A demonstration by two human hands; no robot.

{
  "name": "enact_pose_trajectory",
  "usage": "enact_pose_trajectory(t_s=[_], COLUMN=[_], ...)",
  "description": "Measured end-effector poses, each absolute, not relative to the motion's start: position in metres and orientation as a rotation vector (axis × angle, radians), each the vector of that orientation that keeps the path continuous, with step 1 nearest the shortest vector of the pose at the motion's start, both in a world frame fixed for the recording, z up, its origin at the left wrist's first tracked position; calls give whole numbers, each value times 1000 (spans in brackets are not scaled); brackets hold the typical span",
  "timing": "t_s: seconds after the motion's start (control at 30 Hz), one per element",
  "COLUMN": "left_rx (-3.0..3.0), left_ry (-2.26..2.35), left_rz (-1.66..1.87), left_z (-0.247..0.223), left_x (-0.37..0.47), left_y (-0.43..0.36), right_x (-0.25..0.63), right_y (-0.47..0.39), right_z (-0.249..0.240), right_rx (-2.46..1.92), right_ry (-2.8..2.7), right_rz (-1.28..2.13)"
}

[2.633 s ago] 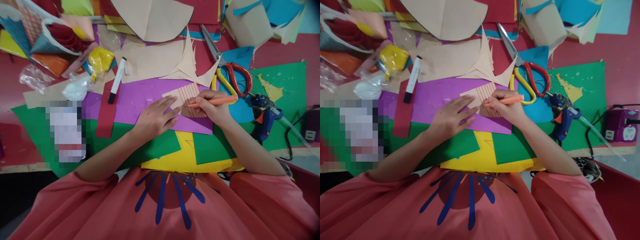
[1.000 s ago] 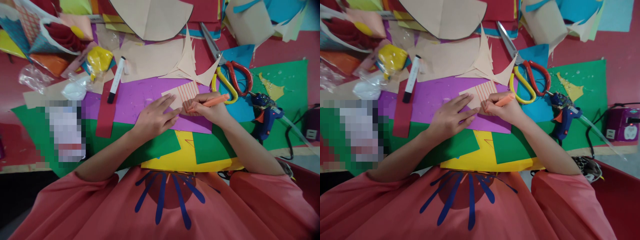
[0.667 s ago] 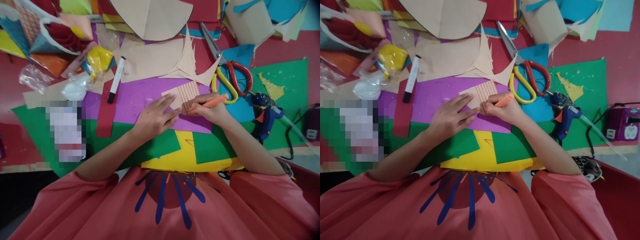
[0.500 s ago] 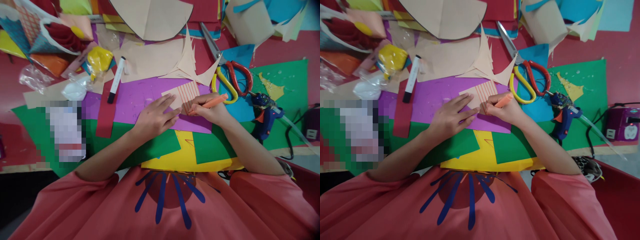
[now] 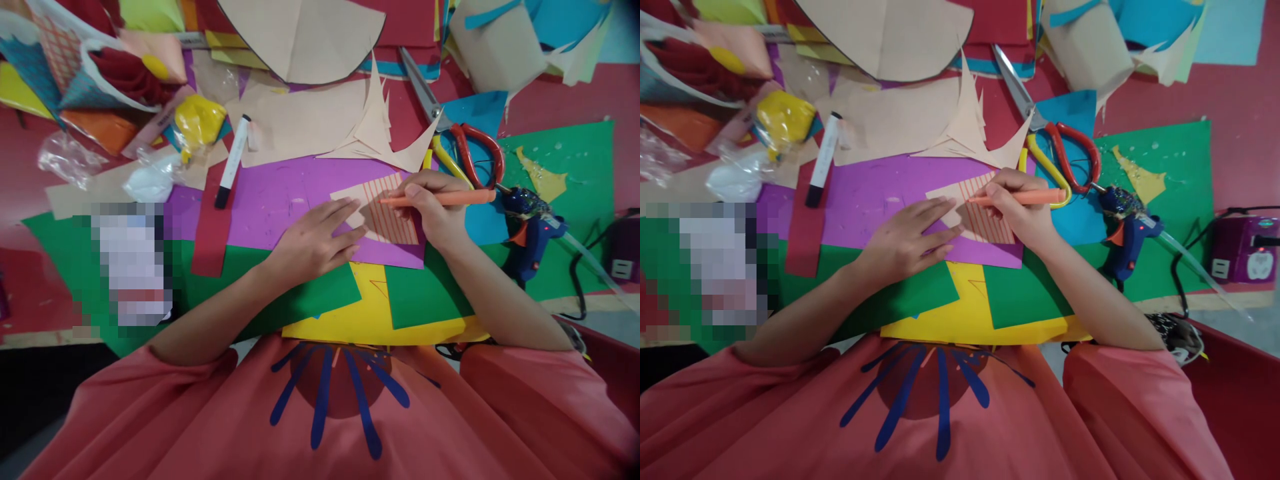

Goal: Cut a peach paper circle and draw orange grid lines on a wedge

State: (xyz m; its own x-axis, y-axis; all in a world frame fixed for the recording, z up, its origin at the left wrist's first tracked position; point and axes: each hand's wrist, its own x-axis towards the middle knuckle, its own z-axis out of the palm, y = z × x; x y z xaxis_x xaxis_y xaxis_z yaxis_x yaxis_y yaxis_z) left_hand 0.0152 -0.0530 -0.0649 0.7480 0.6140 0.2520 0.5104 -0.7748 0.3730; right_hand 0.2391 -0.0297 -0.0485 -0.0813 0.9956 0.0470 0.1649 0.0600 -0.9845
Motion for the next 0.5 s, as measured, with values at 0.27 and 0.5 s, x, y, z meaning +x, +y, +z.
enact_pose_trajectory(t_s=[0.27, 0.5], left_rx=[2773, 2765], left_ry=[638, 651], left_rz=[451, 416], left_z=[-60, -60], left_x=[15, 15], left_y=[-55, -54], right_x=[240, 240], right_y=[-30, -29], right_z=[-48, -52], right_rx=[-1334, -1378], right_ry=[-1541, -1652], right_rz=[1147, 1096])
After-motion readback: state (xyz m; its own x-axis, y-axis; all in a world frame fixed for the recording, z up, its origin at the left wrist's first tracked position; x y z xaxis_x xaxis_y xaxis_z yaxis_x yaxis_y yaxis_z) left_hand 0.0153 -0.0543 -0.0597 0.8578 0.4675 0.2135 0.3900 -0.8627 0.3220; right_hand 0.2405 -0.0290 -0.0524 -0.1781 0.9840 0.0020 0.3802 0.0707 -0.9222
